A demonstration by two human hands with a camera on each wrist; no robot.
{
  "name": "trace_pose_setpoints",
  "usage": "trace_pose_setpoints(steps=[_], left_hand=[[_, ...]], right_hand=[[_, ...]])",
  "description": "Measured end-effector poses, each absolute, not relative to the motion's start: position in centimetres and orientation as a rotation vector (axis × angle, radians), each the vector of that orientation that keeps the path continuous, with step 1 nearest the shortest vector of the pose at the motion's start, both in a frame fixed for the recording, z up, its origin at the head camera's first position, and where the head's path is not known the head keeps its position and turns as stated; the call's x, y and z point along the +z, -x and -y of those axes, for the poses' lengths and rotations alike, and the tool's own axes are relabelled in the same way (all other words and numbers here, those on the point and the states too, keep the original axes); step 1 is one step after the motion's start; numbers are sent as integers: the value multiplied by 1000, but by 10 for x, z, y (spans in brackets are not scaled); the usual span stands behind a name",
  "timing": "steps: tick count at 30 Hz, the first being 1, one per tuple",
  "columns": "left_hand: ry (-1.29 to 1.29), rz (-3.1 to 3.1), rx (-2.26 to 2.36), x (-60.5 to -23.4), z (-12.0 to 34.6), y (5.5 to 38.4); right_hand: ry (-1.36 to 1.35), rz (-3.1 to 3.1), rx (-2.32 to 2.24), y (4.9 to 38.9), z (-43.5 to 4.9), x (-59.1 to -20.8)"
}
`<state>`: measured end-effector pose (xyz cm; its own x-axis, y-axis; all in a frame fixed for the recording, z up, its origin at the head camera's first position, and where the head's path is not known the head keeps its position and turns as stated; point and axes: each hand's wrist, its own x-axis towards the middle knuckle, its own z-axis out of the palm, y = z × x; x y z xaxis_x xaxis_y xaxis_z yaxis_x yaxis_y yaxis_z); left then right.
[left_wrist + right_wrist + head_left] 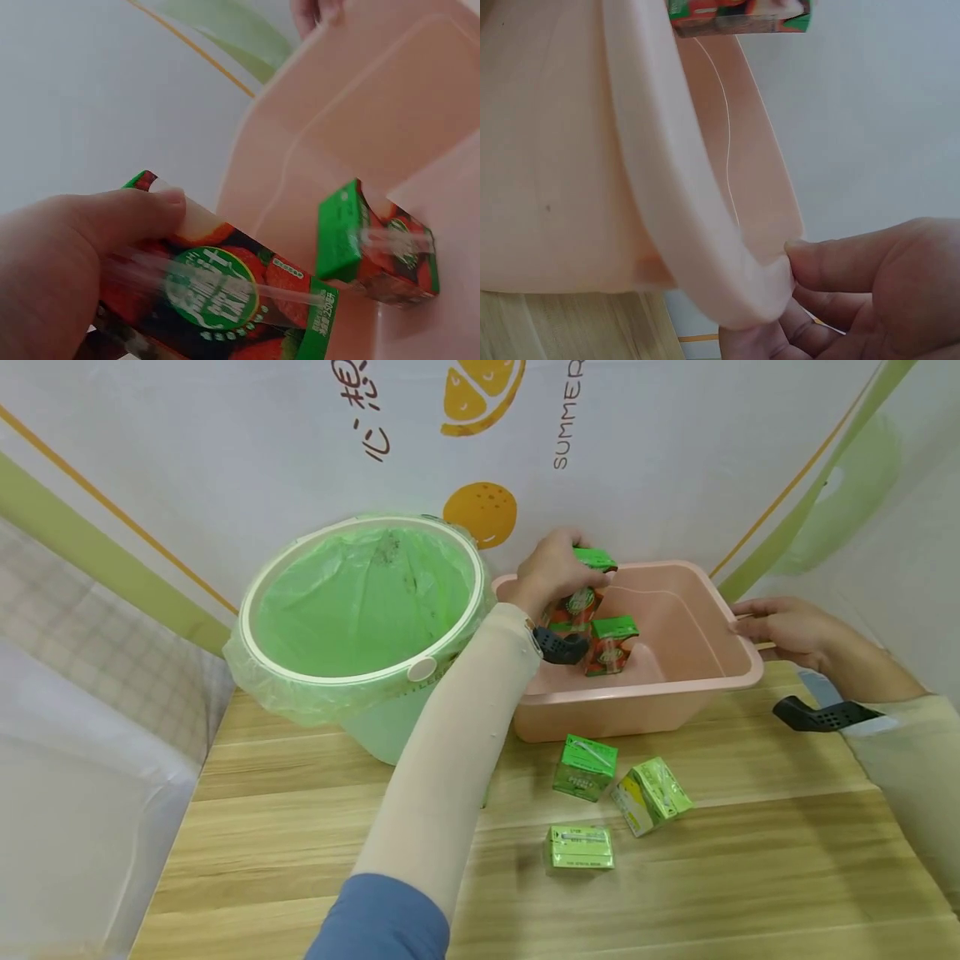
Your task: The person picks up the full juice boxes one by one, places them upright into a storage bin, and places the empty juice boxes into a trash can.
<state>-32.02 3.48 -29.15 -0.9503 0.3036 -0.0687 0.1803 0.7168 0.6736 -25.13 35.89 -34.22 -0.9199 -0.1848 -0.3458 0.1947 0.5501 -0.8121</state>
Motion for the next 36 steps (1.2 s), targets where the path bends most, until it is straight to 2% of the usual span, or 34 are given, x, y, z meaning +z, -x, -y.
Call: trace_pose_setpoints(steps=[11,21,36], left_hand=[[-349,-2699,1036,-328,-26,314],[-315,-2748,764,-342,-24,315],[-423,-2608,789,-368,-27,330]], right_hand=[[-3,-2384,-1314,248,-357,-344],[-1,-2398,-1321,250,-357,-341],[6,-2400,-1301,250,-358,-340]])
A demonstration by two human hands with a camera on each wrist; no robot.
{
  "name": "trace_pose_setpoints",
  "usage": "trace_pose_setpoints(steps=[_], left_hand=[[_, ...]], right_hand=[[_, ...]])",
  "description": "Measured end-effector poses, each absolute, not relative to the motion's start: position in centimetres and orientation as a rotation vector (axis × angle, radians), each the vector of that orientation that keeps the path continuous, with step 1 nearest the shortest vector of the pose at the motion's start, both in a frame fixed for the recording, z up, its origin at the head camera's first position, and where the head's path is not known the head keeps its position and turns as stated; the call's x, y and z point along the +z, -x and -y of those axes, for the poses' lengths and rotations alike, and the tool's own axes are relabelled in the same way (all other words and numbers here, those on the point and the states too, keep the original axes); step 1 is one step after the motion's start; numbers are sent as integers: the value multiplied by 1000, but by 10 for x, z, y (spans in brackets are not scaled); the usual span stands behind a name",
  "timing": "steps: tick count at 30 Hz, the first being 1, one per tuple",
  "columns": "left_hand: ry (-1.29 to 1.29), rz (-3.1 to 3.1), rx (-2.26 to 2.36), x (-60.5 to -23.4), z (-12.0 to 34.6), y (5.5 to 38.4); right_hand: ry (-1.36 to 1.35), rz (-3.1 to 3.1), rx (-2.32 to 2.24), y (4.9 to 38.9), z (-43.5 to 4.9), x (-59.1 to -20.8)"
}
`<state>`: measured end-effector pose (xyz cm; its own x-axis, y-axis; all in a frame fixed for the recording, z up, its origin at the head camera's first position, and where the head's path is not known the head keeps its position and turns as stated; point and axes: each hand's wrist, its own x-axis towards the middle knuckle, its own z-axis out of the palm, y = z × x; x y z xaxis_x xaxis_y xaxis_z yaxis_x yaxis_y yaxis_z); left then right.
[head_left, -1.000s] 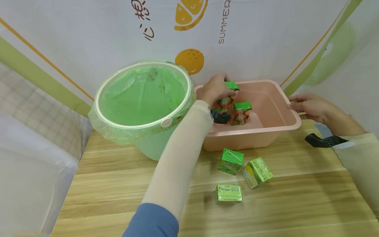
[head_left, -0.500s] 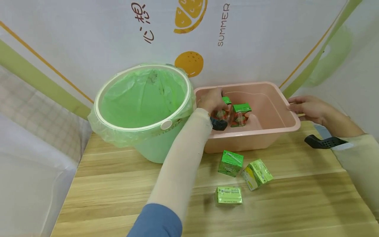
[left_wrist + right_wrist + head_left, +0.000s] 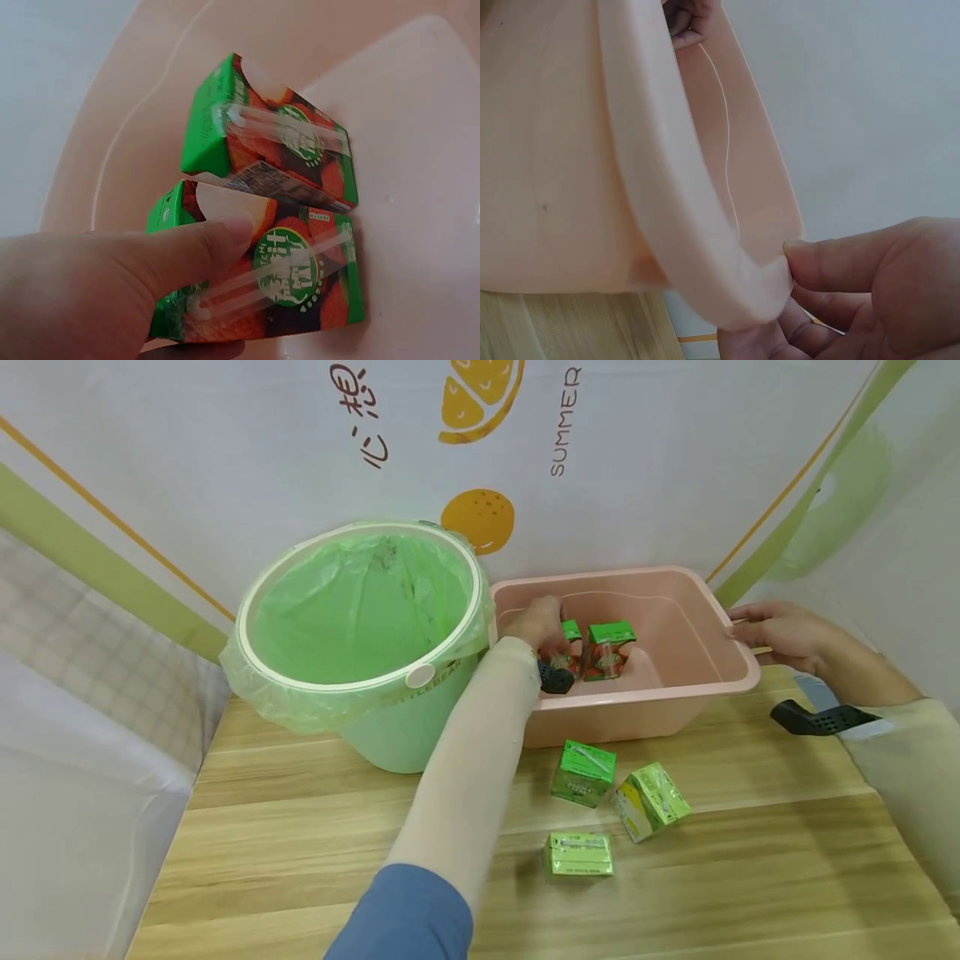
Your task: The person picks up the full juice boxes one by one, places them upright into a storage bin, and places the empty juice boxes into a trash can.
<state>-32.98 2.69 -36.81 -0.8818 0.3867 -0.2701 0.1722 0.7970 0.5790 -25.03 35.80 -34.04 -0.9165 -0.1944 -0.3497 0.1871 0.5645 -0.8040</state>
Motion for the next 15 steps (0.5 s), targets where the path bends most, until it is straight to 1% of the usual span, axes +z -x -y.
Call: trace_pose_setpoints(steps=[6,12,15], left_hand=[[-433,-2578,742,-372,-30,332],[-504,-2574,667,-369,-29,327],[-497,-2560,669,-366,-29,325]], right_hand=[[1,-2402,-1297,250,-358,-340],[-6,-2405,-1292,250,-358,-340],[-11,-2405,-1295,250,-357,-340]])
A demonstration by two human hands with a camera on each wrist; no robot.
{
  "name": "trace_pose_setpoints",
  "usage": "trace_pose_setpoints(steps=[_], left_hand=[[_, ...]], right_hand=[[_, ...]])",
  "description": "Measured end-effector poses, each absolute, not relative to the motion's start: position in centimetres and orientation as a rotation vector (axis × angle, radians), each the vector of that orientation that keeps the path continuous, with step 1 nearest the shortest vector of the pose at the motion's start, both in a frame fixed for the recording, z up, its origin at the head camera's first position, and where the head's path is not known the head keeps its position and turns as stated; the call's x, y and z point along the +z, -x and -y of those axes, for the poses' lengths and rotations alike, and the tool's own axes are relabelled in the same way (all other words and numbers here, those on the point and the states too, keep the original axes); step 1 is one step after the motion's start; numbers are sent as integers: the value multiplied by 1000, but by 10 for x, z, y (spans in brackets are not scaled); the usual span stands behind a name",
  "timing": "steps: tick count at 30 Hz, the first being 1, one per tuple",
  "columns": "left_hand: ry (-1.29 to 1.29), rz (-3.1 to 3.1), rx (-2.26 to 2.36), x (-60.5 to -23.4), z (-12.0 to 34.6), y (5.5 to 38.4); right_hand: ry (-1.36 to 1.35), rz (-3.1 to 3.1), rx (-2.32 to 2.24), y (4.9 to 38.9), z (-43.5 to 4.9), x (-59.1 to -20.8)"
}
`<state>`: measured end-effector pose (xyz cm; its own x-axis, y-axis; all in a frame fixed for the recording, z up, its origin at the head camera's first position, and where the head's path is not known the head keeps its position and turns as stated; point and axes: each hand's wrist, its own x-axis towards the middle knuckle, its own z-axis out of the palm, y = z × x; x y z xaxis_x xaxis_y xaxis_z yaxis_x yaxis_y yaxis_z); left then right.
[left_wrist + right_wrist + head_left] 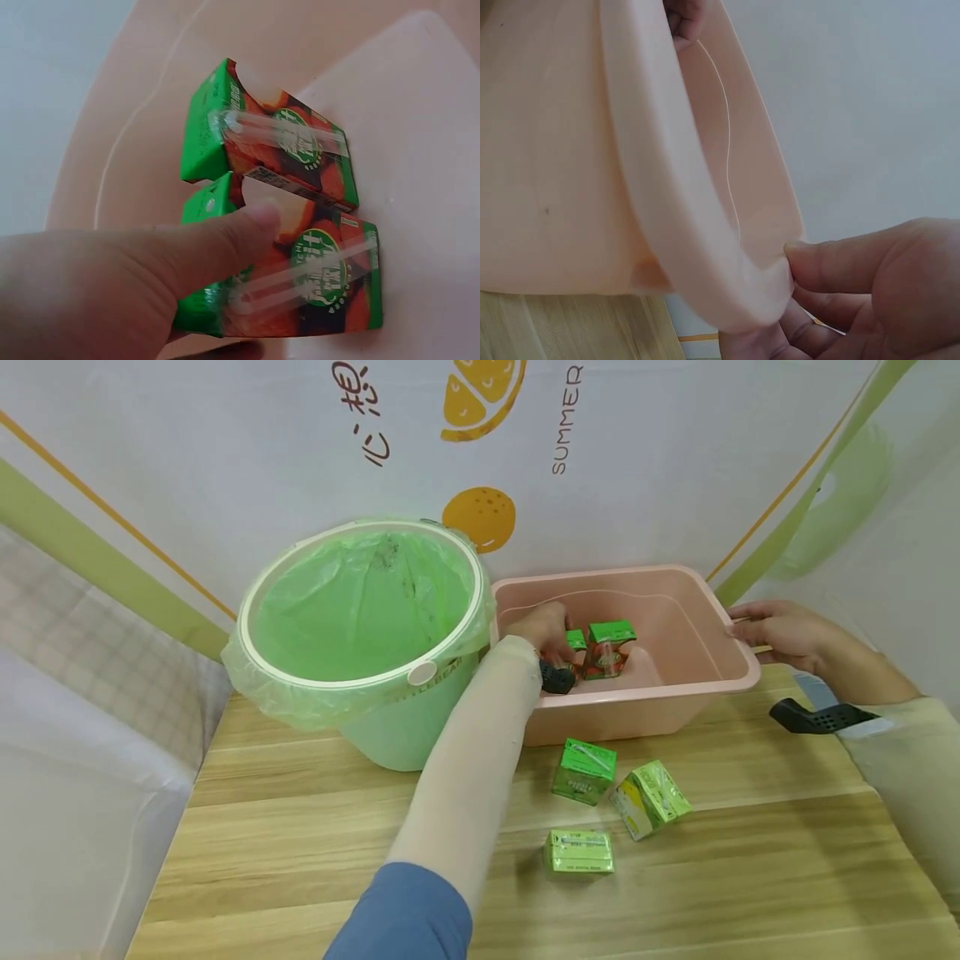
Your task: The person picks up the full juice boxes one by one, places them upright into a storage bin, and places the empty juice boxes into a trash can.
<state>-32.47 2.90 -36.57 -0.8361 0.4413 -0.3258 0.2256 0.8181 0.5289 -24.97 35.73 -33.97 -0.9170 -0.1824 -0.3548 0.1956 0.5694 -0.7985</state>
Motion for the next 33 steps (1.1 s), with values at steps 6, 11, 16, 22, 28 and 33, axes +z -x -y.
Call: trace_pose_setpoints(steps=[6,11,16,22,28,33], left_hand=[[-604,-2590,660,-351,-33,320],[-776,-2659,564,-332,-39,309],[-951,-2699,476,-316,-38,287],[-1156,-2732,495,-305,-25,255],[-1371,-2719,541,-300,-2,224],[-1440,-2673,604,-302,19,203]], right_hand=[[-13,-2401,-1307,249,-357,-340],[-5,-2410,-1296,249,-357,-339],[-9,-2412,-1294,249,-356,-339],[-17,-2408,-1303,249,-356,-339],[-15,-2410,-1307,249,-357,-340],[-24,-2408,-1314,248,-356,-341]])
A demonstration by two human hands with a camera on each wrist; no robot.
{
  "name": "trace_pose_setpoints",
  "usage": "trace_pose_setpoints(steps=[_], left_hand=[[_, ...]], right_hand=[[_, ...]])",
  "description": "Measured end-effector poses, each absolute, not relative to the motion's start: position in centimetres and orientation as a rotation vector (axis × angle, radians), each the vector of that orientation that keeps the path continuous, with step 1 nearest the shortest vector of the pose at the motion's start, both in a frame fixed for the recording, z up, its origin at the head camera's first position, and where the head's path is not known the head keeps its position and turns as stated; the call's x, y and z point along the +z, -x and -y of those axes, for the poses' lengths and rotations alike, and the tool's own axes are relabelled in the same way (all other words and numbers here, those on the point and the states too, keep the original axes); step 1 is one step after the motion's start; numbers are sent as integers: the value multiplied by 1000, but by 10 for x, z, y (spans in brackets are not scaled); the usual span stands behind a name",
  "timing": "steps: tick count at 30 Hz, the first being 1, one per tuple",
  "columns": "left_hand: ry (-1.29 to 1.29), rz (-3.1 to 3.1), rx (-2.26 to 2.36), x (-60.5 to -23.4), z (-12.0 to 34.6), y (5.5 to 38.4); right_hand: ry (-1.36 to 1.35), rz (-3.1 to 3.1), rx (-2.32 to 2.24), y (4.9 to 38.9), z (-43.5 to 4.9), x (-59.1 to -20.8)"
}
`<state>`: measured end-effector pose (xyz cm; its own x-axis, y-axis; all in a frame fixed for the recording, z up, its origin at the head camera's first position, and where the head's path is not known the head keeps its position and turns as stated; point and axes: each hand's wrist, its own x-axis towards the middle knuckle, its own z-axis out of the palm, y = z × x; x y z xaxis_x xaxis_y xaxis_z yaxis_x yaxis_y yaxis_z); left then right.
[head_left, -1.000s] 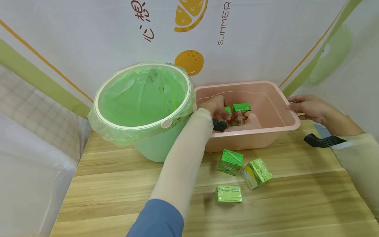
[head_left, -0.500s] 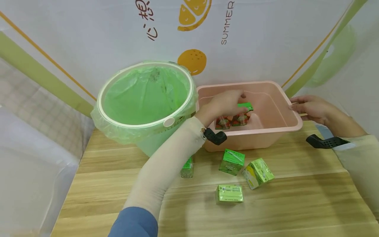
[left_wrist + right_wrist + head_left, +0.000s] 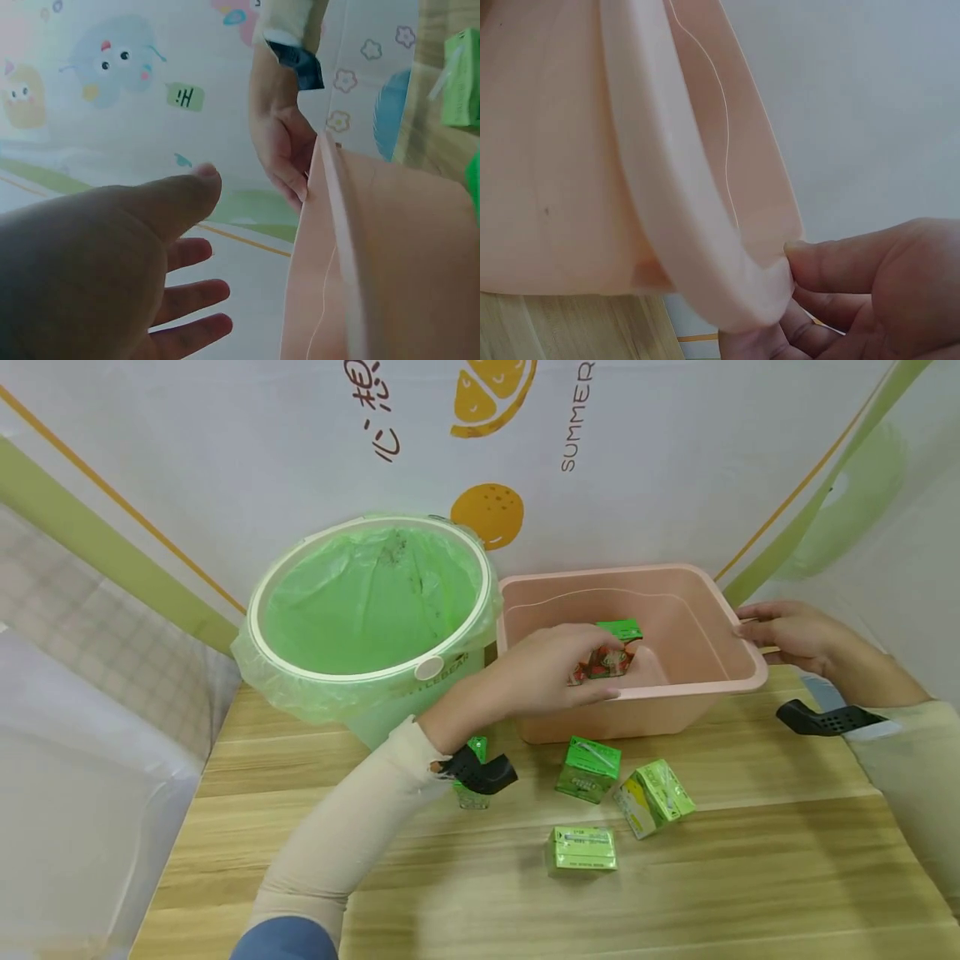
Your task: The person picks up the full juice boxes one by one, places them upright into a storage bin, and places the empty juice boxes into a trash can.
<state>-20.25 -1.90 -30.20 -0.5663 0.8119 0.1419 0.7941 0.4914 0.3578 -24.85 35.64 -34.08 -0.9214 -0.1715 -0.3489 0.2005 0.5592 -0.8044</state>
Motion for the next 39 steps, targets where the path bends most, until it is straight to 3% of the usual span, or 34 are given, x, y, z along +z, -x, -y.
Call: trace_pose_setpoints(steps=[15,28,39], left_hand=[[-1389,-2700,905,-346,90,140],[-1060,-2853,1080,-388,137,105],[-660,-2864,1129,-414,148,94]], right_hand=[[-18,-2393,-1325,248,-355,-340],[-11,-2395,-1306,247,-355,-340],[-7,-2408,-1298,250,-358,-341]])
